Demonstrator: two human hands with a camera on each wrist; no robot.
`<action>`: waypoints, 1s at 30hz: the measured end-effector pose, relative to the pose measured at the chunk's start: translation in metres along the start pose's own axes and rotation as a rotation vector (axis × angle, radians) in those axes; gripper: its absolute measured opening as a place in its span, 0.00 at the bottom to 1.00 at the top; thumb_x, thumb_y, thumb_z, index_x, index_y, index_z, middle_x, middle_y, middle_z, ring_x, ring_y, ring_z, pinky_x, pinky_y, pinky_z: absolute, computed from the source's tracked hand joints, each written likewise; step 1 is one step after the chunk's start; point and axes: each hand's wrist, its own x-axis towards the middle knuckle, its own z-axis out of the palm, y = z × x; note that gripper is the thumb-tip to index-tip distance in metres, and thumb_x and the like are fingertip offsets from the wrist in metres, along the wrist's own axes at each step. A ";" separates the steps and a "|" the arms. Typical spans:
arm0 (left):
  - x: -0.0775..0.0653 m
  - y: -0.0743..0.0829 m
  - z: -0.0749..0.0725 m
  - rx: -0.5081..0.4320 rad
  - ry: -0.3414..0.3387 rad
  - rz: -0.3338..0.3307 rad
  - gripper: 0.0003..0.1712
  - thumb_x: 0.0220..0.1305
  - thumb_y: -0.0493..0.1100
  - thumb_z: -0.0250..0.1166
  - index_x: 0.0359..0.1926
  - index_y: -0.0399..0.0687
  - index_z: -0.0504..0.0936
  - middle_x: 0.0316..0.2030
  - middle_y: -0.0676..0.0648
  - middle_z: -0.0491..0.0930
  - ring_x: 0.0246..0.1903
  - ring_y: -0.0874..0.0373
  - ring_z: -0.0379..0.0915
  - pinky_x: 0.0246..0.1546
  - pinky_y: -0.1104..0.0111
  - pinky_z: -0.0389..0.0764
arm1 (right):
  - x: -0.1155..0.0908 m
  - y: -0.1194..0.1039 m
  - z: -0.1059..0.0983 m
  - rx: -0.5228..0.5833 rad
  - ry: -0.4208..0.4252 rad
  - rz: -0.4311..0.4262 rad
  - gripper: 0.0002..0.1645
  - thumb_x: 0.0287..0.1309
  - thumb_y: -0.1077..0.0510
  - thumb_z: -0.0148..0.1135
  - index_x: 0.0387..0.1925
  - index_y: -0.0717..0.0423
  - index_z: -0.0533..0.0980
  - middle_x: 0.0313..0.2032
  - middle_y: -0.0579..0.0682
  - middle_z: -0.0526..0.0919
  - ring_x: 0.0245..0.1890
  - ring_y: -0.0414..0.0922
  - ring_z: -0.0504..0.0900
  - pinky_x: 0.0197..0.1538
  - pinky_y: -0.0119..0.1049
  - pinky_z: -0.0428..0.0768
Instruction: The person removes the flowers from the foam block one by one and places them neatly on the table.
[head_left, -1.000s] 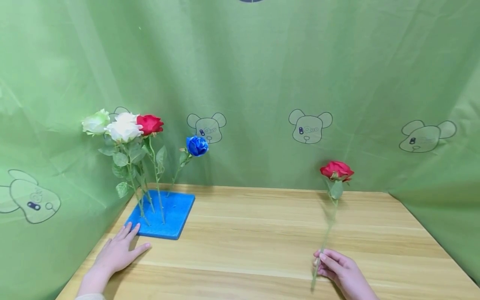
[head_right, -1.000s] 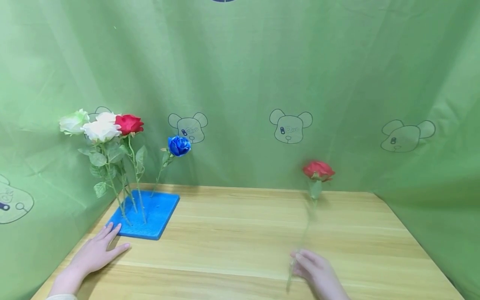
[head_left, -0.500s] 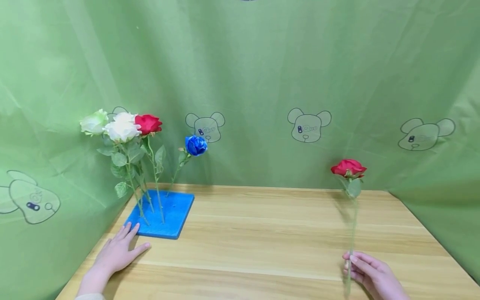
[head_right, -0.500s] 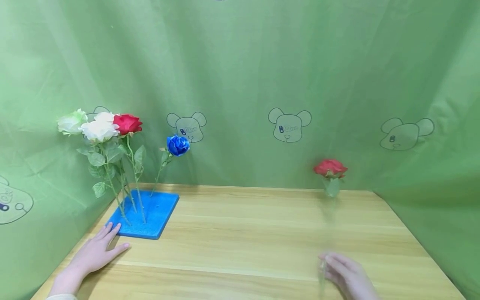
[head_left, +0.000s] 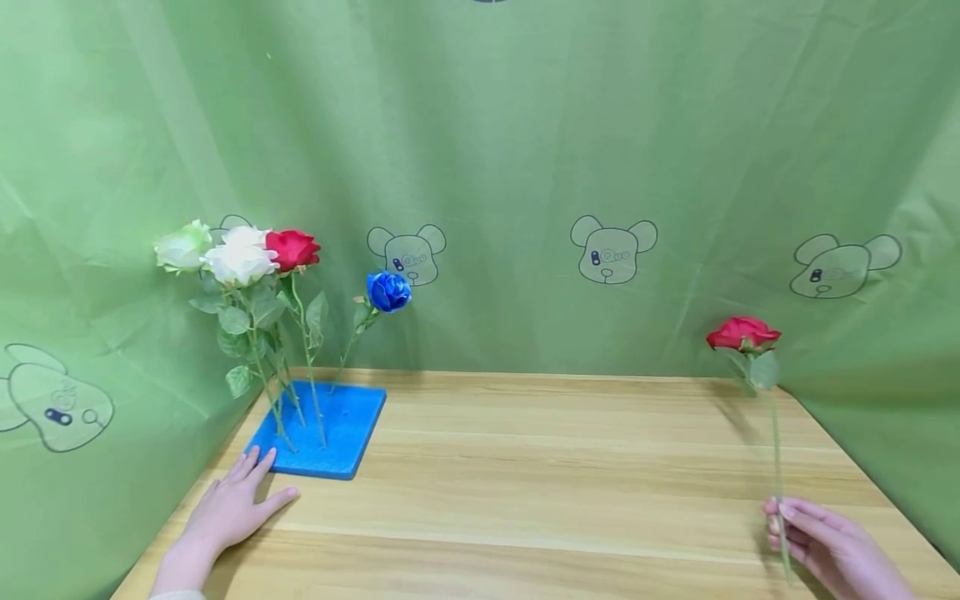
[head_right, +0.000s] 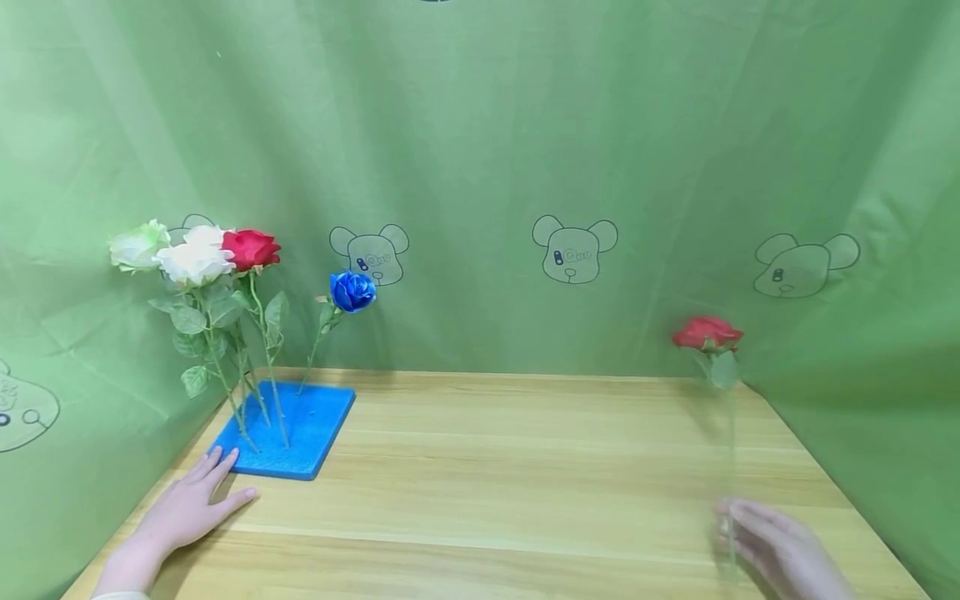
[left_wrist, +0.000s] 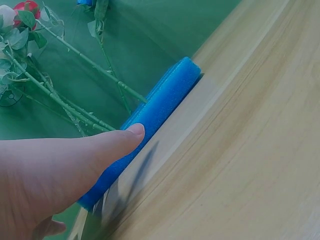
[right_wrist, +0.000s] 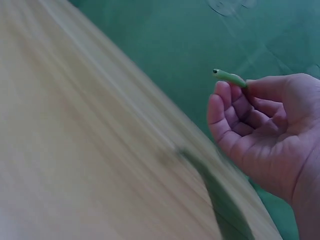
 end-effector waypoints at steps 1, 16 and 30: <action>0.000 0.000 0.000 -0.001 0.000 -0.001 0.53 0.62 0.74 0.53 0.73 0.39 0.58 0.71 0.26 0.53 0.69 0.27 0.49 0.59 0.26 0.56 | -0.003 -0.003 -0.004 0.014 -0.008 0.011 0.33 0.77 0.65 0.22 0.58 0.56 0.77 0.54 0.46 0.83 0.53 0.41 0.82 0.59 0.33 0.80; -0.002 0.001 0.000 -0.007 0.006 0.003 0.53 0.62 0.73 0.54 0.73 0.38 0.59 0.71 0.26 0.53 0.69 0.27 0.49 0.59 0.26 0.57 | -0.035 -0.017 -0.042 0.094 -0.113 -0.003 0.37 0.76 0.65 0.14 0.61 0.63 0.73 0.55 0.52 0.82 0.53 0.44 0.81 0.58 0.35 0.80; -0.003 0.003 -0.003 -0.006 0.009 0.010 0.53 0.62 0.73 0.54 0.73 0.38 0.59 0.71 0.26 0.54 0.69 0.27 0.50 0.59 0.27 0.57 | -0.049 -0.021 -0.060 0.169 -0.076 0.143 0.37 0.77 0.60 0.15 0.62 0.54 0.75 0.46 0.49 0.81 0.49 0.43 0.82 0.59 0.33 0.80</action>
